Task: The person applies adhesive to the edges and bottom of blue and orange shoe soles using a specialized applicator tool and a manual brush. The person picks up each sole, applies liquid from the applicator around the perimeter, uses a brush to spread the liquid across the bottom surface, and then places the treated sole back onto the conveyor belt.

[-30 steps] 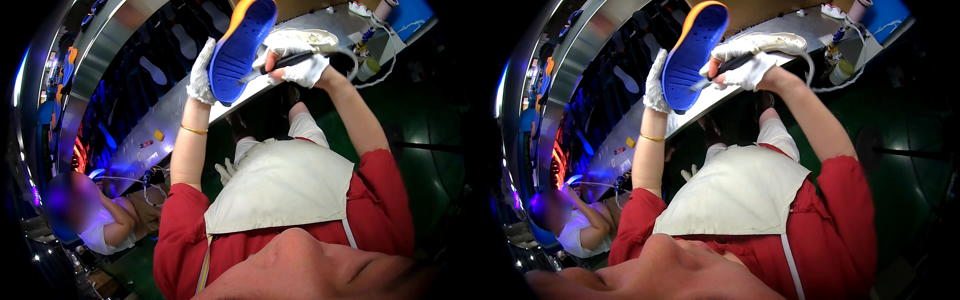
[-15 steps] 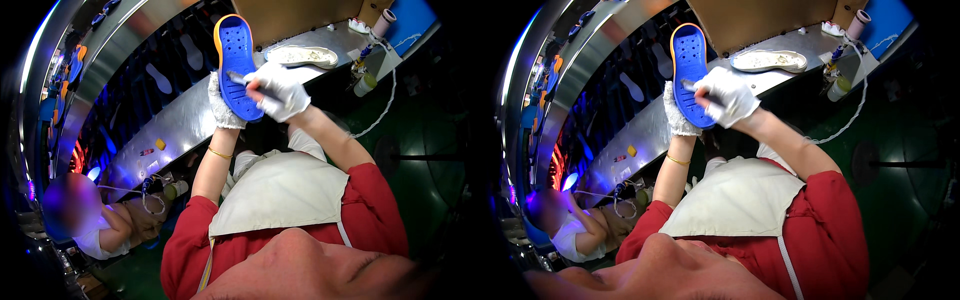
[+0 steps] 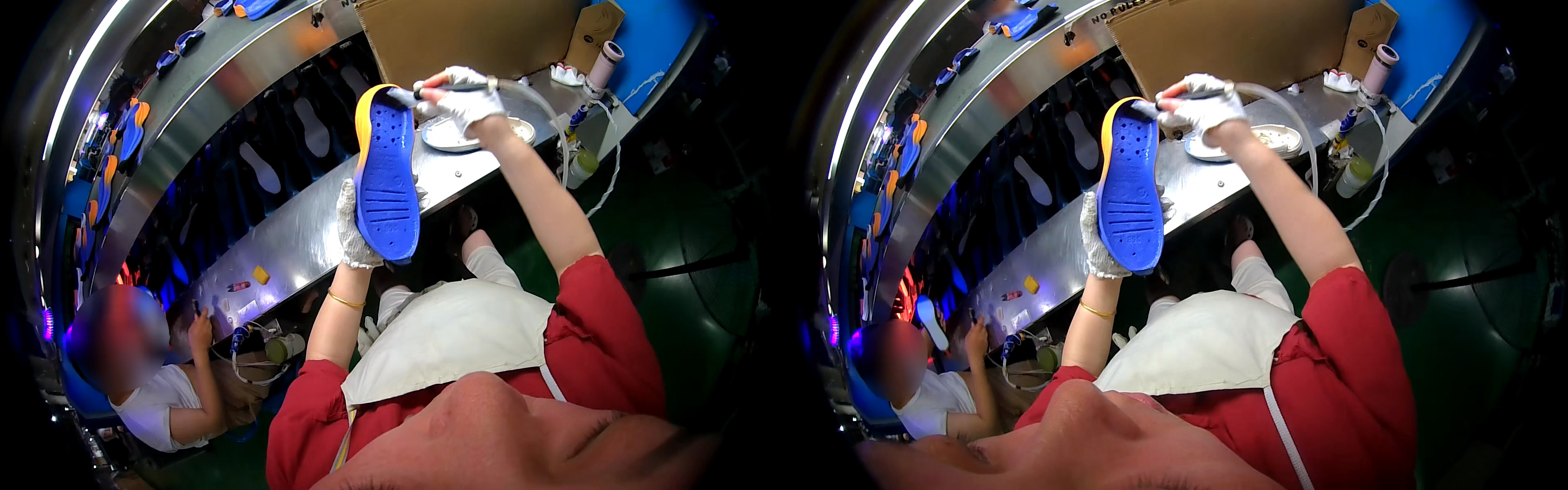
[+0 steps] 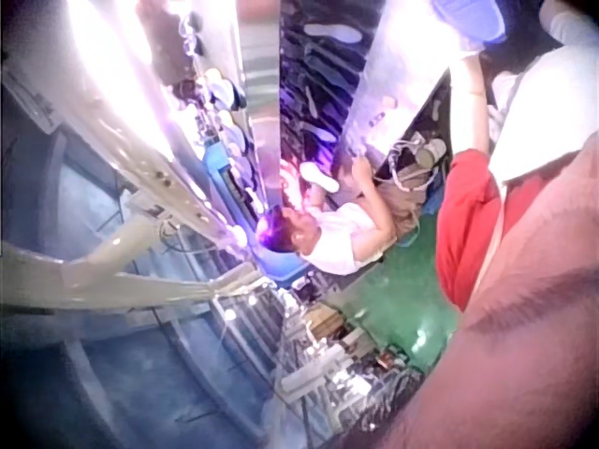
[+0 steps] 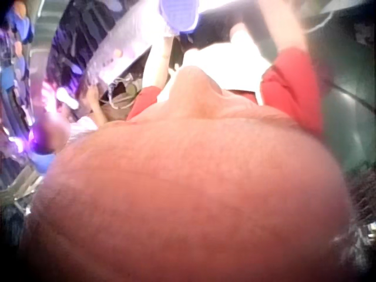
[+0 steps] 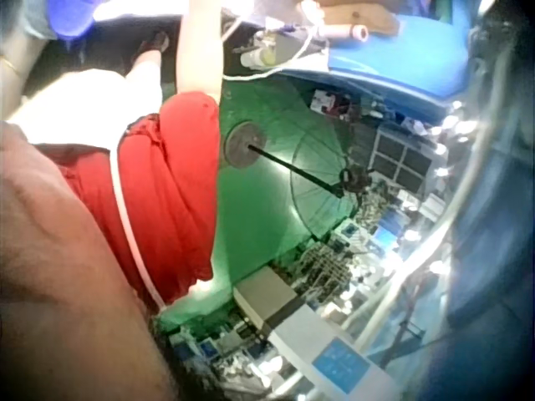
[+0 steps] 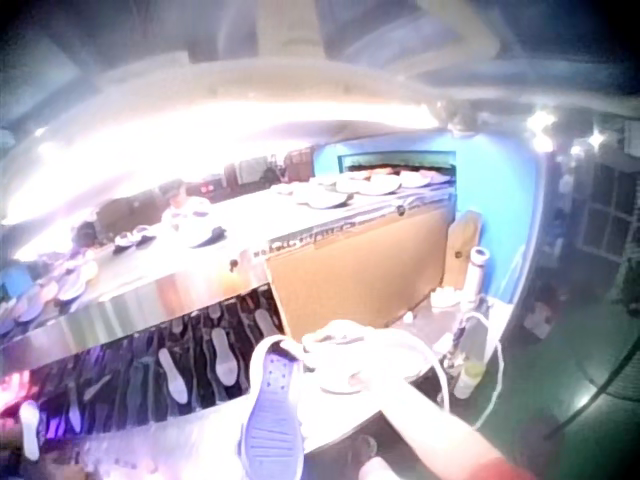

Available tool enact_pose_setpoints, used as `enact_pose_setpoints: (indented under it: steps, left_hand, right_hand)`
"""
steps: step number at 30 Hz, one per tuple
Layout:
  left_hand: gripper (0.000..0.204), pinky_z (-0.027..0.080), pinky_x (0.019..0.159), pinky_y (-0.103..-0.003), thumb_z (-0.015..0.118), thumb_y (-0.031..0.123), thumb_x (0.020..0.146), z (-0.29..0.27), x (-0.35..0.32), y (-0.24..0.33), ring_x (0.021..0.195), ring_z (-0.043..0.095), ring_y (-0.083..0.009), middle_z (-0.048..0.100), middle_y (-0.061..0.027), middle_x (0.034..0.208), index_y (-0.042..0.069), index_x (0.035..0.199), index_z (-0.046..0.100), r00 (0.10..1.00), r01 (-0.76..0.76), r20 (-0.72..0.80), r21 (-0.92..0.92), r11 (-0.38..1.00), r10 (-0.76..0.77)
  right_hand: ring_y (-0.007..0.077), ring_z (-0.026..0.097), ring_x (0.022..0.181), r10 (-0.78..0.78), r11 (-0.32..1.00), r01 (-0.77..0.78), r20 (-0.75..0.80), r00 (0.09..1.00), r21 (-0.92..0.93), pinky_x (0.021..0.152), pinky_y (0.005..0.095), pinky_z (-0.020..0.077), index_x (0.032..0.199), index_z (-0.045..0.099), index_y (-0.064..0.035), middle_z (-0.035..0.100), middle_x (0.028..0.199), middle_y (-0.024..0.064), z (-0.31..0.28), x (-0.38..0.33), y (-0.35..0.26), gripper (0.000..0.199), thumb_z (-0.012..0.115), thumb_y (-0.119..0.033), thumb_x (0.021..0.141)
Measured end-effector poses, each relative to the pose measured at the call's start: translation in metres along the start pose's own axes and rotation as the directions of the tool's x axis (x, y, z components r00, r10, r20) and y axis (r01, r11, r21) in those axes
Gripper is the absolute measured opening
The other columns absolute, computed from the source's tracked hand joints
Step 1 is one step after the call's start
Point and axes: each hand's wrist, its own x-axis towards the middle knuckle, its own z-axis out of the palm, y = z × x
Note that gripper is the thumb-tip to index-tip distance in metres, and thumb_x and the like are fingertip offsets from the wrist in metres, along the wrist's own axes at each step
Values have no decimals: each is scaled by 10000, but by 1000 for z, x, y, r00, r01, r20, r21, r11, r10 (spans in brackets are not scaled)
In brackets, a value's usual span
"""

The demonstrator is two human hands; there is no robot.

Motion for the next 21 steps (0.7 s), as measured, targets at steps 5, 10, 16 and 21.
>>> enact_pose_setpoints:
  steps: [5,10,16,21]
  left_hand:
    - [664,476,891,-404,455,528,865,-24,-3,19,1023,576,-304,558,-174,1150,21,1291,402,994,-88,-68,31,996,90]
    - [594,510,812,-342,519,488,860,-11,-2,27,926,612,-230,596,-150,1078,29,1231,455,983,-140,-74,288,947,167]
    - [659,508,827,-356,479,525,862,15,9,49,932,615,-268,581,-170,1099,-3,1253,432,962,-204,-70,457,866,264]
    - [789,484,857,-450,354,622,859,82,79,129,952,589,-309,542,-211,1114,-56,1261,393,936,-284,328,482,829,130]
  right_hand:
    - [129,601,689,-89,967,-18,404,910,254,675,262,492,829,631,-23,640,777,72,34,-65,10,146,707,4,707]
    - [123,596,774,-400,911,413,269,876,9,716,256,483,837,627,-27,624,865,66,9,-36,-15,121,690,9,740]
    - [222,596,800,-548,697,685,459,700,-212,732,310,478,776,625,-64,611,812,78,0,-24,-49,179,665,69,664]
    - [197,602,790,-479,781,578,366,798,-237,719,287,475,803,633,-53,628,876,84,-28,-42,-70,147,709,6,693]
